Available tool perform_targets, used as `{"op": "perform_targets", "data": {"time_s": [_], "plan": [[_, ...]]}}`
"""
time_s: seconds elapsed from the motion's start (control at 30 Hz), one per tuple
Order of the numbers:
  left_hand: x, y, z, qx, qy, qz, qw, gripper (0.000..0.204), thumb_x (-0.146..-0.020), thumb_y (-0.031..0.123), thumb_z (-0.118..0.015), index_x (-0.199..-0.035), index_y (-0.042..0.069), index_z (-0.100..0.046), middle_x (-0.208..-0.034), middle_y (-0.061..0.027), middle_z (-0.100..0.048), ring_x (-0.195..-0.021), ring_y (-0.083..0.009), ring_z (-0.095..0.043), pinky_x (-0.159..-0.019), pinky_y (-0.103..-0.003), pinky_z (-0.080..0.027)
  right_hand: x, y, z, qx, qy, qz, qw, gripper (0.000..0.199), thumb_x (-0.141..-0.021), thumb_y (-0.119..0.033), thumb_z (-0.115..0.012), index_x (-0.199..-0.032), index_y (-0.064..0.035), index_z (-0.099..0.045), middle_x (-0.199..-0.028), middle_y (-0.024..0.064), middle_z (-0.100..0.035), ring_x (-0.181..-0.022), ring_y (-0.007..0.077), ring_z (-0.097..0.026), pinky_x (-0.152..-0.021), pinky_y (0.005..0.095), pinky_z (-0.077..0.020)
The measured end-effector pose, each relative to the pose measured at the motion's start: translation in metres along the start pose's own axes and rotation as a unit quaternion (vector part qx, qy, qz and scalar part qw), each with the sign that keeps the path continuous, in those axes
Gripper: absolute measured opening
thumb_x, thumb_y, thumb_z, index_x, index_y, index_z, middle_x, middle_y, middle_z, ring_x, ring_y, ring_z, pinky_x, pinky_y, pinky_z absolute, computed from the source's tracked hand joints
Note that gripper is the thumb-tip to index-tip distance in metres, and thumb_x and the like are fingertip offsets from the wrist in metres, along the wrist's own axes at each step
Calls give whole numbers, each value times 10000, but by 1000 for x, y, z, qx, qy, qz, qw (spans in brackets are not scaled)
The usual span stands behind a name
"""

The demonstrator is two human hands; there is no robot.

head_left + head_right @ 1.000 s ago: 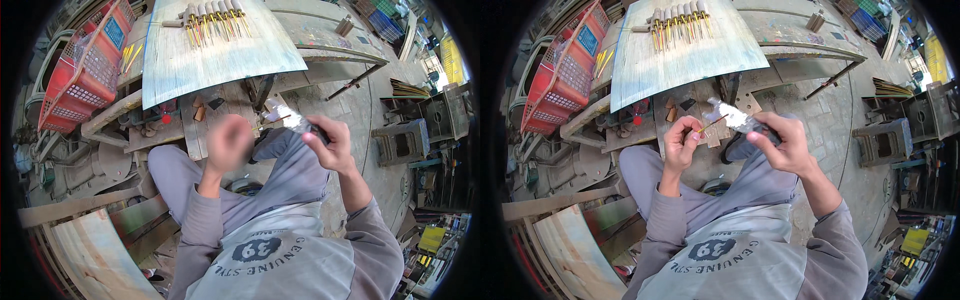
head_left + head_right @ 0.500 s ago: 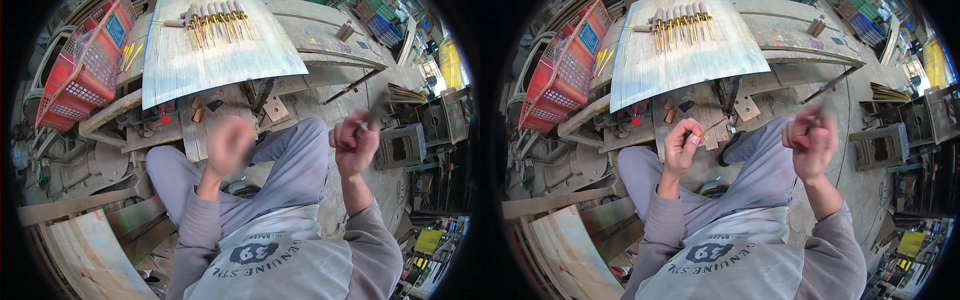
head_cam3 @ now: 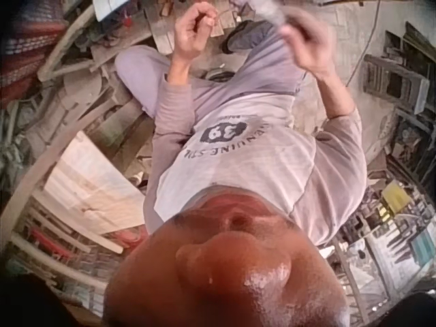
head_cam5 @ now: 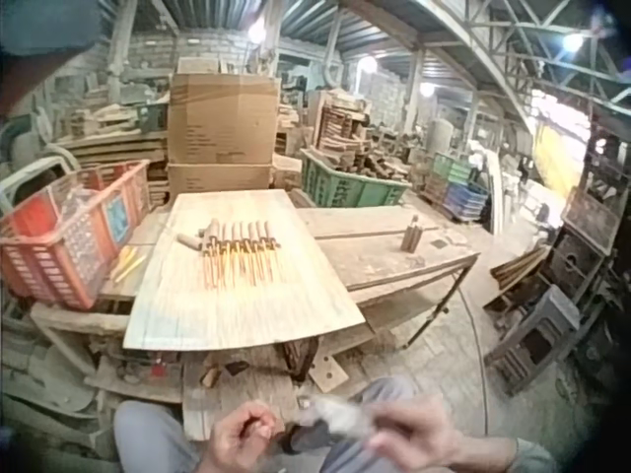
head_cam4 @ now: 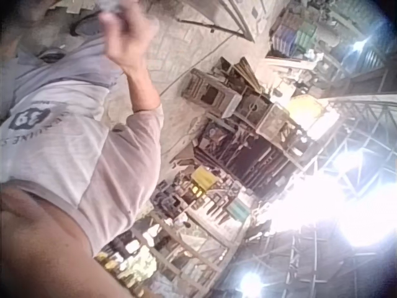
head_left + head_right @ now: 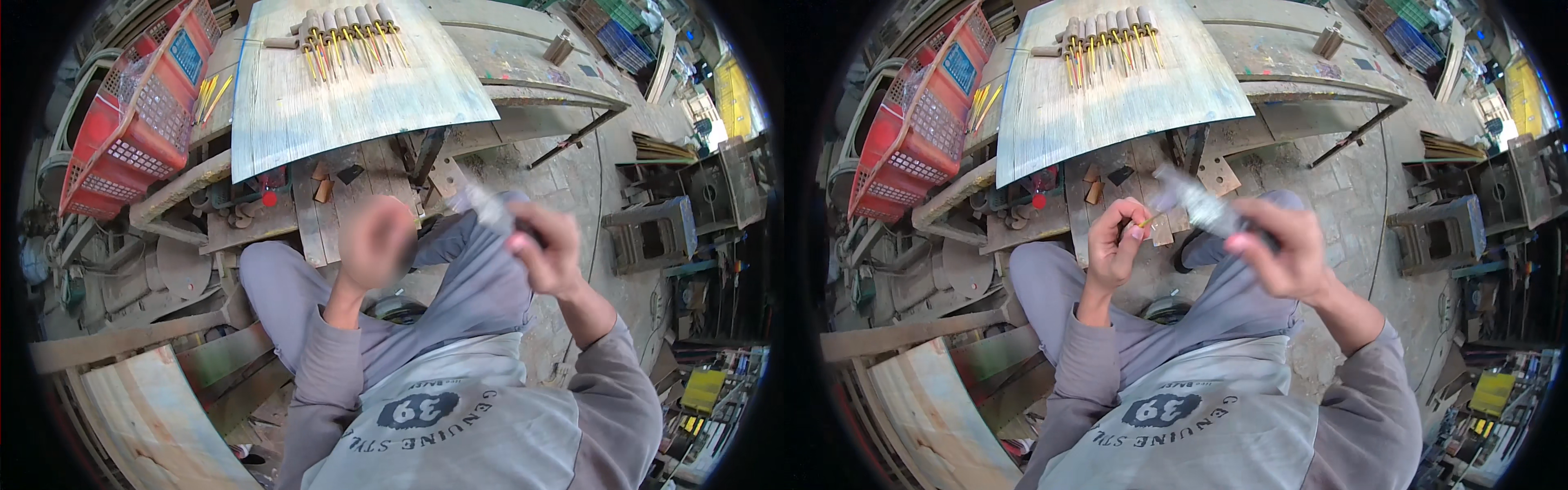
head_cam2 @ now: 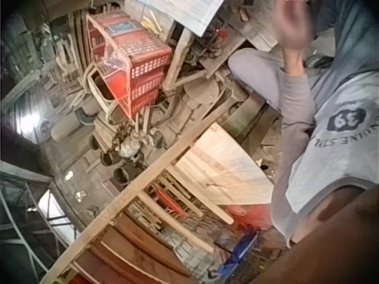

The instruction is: The person sits on the floor in a workshop and assembles small wooden components. They insert thin colored sticks into cylindrical wooden pieces and use a metal tool to tap them into place. The person repeats this process with multiple sticks and wooden cylinders.

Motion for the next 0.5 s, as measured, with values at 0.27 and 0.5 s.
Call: {"op": "perform_targets", "data": {"time_s": [0.27,0.5], "plan": [[4,-1,-1,-7,-9,15,1000,73,-867,83,-512,-878,20,-476,-802,-40,-488,-679,-75,-419,-614,-206,-356,2,17,22,-243,111,-65,962,253,-906,-167,-555,-1044,45,-543,-609,15,-500,-487,95,-452,-442,244,-344],[-4,-7,-3,37,5,27,999,167,-859,61,-535,-1001,23,-456,-862,-53,-516,-681,-57,-428,-595,-190,-384,-85,118,47,83,185,-125,971,317,-873,-305,-632,-925,8,-621,-661,23,-558,-552,103,-471,-513,259,-375]]}}
Point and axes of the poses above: each hand's wrist, its own x-axis away from the middle knuckle, its own z-axis out of the back of the hand, y = z × x, the point moved 9 cm from there along -x, towards the middle knuckle
